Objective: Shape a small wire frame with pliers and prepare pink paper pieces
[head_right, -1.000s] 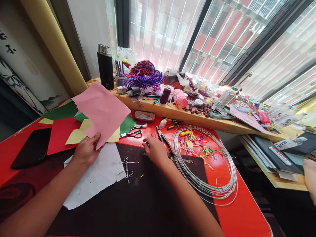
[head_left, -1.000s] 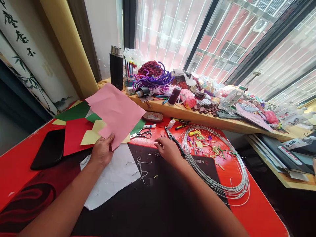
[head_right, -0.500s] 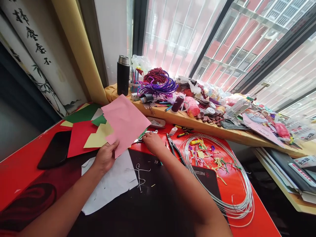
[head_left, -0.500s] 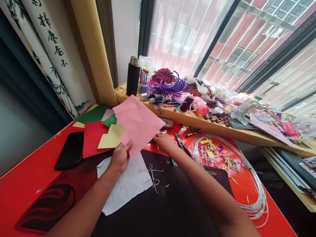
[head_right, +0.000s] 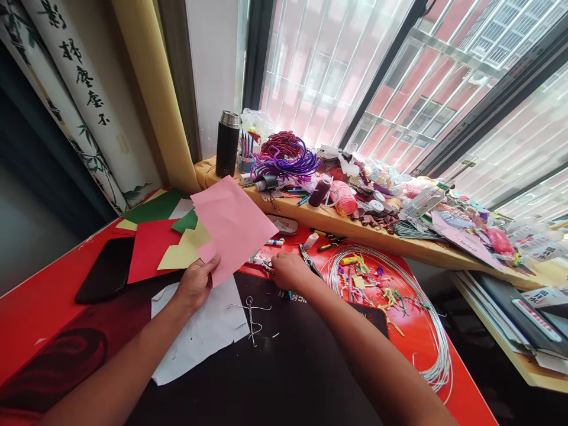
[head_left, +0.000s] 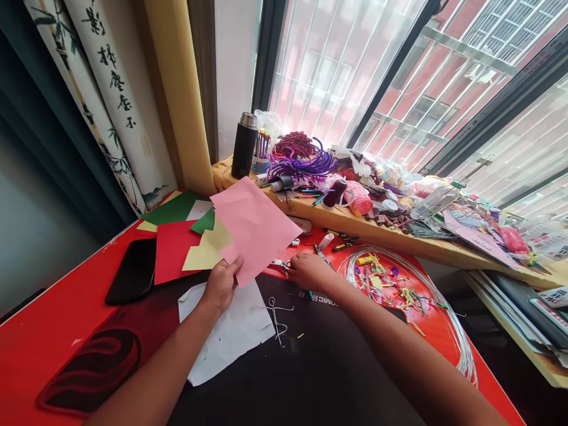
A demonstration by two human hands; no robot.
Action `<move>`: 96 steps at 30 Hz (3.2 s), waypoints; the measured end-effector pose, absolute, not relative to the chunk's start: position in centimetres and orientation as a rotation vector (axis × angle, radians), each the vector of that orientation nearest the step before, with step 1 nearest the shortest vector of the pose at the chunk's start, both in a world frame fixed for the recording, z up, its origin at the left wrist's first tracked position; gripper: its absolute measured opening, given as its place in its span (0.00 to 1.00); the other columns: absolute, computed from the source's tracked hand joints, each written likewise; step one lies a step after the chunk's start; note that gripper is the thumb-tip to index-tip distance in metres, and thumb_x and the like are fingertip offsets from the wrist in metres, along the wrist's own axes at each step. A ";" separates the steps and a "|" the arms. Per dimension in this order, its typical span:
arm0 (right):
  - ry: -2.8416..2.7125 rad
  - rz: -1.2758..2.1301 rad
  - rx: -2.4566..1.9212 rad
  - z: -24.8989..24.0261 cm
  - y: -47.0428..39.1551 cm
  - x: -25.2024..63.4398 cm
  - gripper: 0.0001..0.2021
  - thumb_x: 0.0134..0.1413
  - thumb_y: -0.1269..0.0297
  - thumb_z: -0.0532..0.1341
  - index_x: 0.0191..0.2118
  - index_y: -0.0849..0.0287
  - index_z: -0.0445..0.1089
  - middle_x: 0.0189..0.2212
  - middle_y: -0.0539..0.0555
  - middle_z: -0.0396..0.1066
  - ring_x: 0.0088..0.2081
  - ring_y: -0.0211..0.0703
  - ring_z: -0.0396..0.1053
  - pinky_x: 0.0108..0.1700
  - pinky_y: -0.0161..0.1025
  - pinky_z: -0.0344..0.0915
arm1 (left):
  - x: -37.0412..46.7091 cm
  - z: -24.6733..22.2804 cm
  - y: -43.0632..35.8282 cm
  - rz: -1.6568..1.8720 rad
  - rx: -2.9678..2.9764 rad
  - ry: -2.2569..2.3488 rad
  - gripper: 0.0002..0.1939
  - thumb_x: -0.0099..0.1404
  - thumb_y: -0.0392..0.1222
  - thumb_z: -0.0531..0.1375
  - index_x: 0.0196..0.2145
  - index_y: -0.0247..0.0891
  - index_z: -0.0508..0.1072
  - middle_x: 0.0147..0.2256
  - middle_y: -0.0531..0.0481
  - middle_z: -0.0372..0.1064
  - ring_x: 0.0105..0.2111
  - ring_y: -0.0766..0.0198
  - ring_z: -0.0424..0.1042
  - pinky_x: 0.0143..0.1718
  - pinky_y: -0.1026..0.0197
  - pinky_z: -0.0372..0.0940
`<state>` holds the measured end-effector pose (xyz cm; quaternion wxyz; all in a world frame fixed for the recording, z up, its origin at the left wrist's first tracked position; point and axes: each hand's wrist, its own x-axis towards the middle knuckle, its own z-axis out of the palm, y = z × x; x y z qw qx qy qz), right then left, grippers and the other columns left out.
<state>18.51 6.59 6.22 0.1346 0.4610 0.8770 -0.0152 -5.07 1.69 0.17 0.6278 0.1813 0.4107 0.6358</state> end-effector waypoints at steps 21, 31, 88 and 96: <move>1.798 -2.370 2.081 1.6 -5.0 22.6 0.31 0.46 0.45 0.73 0.50 0.59 0.67 0.25 0.50 0.76 0.20 0.37 0.67 0.20 0.32 0.53 | -4.9 -1.5 1.6 1.450 0.848 1.278 0.31 0.53 0.63 0.72 0.43 0.34 0.81 0.37 0.40 0.81 0.43 0.44 0.78 0.42 0.52 0.72; 1.730 -2.722 1.904 1.2 -6.0 21.8 0.30 0.51 0.50 0.73 0.55 0.59 0.69 0.29 0.52 0.74 0.21 0.33 0.62 0.21 0.31 0.47 | -5.4 -2.1 3.5 1.583 0.823 1.202 0.33 0.53 0.63 0.72 0.47 0.33 0.80 0.41 0.40 0.81 0.42 0.49 0.78 0.44 0.55 0.70; 1.990 -2.839 1.538 0.3 -8.6 21.1 0.36 0.55 0.53 0.71 0.67 0.51 0.62 0.29 0.46 0.61 0.22 0.31 0.53 0.21 0.30 0.54 | -4.3 -2.4 2.9 1.470 0.889 1.241 0.25 0.57 0.62 0.70 0.35 0.34 0.79 0.27 0.45 0.76 0.27 0.56 0.74 0.26 0.59 0.65; 1.989 -2.853 1.514 -0.3 -8.7 21.2 0.36 0.56 0.53 0.71 0.68 0.51 0.61 0.29 0.46 0.61 0.23 0.31 0.54 0.21 0.30 0.55 | -4.1 -1.8 2.8 1.480 0.867 1.238 0.30 0.53 0.64 0.71 0.39 0.33 0.80 0.33 0.43 0.79 0.29 0.57 0.74 0.28 0.59 0.67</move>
